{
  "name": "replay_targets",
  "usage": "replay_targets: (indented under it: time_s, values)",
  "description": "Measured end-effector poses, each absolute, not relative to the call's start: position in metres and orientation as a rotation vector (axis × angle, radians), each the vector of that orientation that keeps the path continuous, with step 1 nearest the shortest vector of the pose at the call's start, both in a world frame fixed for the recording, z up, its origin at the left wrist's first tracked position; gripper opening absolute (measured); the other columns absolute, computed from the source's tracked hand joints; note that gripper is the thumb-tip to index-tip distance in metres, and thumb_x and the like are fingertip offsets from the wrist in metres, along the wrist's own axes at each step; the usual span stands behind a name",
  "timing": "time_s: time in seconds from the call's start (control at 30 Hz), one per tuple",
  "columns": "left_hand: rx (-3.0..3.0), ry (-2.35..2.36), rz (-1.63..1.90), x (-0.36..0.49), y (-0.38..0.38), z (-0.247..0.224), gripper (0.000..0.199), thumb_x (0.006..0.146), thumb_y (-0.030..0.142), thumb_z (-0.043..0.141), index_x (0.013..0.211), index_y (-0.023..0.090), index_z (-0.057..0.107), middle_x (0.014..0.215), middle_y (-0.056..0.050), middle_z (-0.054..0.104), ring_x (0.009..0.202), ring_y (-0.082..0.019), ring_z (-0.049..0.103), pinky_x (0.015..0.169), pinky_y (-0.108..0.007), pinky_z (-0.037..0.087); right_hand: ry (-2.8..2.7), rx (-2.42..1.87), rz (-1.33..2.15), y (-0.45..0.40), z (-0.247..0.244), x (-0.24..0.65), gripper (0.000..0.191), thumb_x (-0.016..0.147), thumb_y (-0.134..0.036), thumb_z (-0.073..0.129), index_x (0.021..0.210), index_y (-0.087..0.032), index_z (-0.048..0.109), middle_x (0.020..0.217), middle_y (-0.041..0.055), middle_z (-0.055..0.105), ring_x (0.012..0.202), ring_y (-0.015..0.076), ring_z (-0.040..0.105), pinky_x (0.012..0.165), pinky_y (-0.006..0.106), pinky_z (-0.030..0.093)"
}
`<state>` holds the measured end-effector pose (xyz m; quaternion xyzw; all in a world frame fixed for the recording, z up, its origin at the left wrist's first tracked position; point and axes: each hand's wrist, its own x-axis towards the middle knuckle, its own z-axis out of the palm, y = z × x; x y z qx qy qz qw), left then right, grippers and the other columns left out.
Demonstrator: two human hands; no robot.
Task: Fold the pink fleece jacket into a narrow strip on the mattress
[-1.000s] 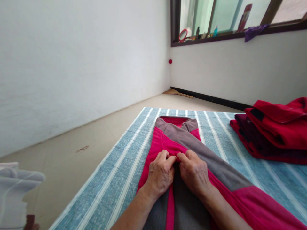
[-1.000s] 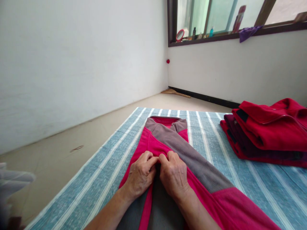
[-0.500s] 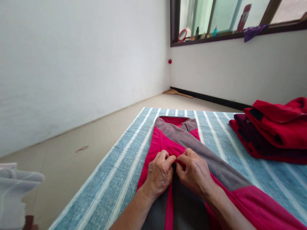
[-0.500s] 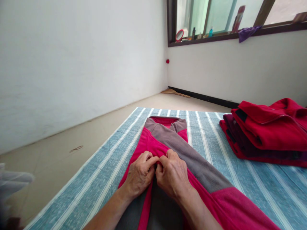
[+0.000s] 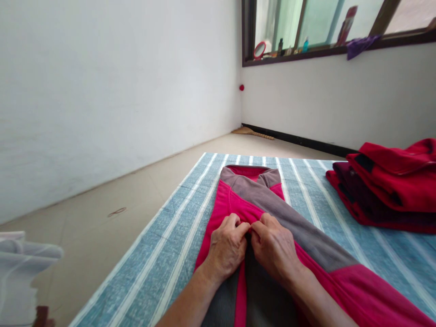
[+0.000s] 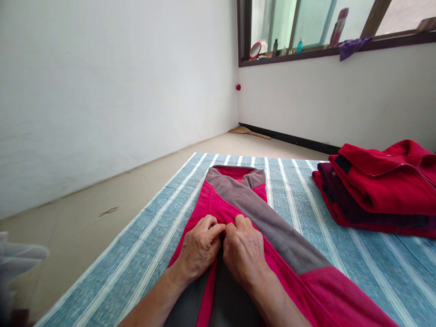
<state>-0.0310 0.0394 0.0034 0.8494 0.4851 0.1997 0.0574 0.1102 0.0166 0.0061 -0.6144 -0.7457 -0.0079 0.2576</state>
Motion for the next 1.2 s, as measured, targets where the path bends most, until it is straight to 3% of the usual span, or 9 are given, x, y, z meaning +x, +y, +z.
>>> replay_targets:
  time_s: [0.27,0.5,0.73,1.0,1.2]
  values:
    - [2.493,1.428,0.670,-0.031,0.040,0.007,0.016,0.086,0.015,0.051,0.085,0.018,0.067,0.083,-0.004,0.053,0.080,-0.017,0.053,0.071,-0.027,0.044,-2.084,-1.711,0.024,0.016,0.010,0.109,0.015,0.085,-0.013,0.057,0.075,-0.020,0.067,0.078,0.0044,0.059,0.076,0.0184,0.055,0.059,0.028,0.028]
    - [2.412,1.456,0.721,-0.030,0.043,0.007,0.026,0.094,0.025,0.045,0.079,0.019,0.065,0.080,-0.002,0.053,0.076,-0.016,0.054,0.070,-0.027,0.044,-2.133,-1.703,0.089,0.016,0.014,0.110,0.020,0.087,-0.014,0.053,0.073,-0.020,0.066,0.077,0.0041,0.060,0.074,0.0180,0.056,0.059,0.029,0.027]
    - [2.408,1.487,0.743,-0.030,0.043,0.002,0.013,0.090,0.022,0.054,0.085,0.020,0.066,0.082,-0.002,0.055,0.079,-0.017,0.056,0.072,-0.028,0.045,-2.070,-1.653,0.205,0.019,0.019,0.115,0.021,0.088,-0.015,0.051,0.073,-0.020,0.064,0.075,0.0014,0.061,0.063,0.0140,0.055,0.055,0.028,0.023]
    - [2.511,1.517,0.719,-0.030,0.044,-0.002,0.010,0.089,0.020,0.054,0.087,0.021,0.064,0.084,-0.002,0.055,0.081,-0.018,0.056,0.071,-0.028,0.046,-1.848,-1.634,0.380,0.025,0.011,0.119,0.017,0.082,-0.013,0.054,0.068,-0.019,0.062,0.070,0.0007,0.062,0.063,0.0132,0.054,0.058,0.024,0.027]
    - [2.585,1.563,0.747,-0.029,0.041,0.000,0.010,0.087,0.017,0.056,0.088,0.021,0.065,0.083,-0.003,0.056,0.080,-0.019,0.056,0.071,-0.030,0.048,-1.589,-1.530,0.650,0.034,0.002,0.127,0.016,0.080,-0.017,0.051,0.076,-0.019,0.067,0.062,-0.0013,0.062,0.060,0.0139,0.056,0.057,0.022,0.033]
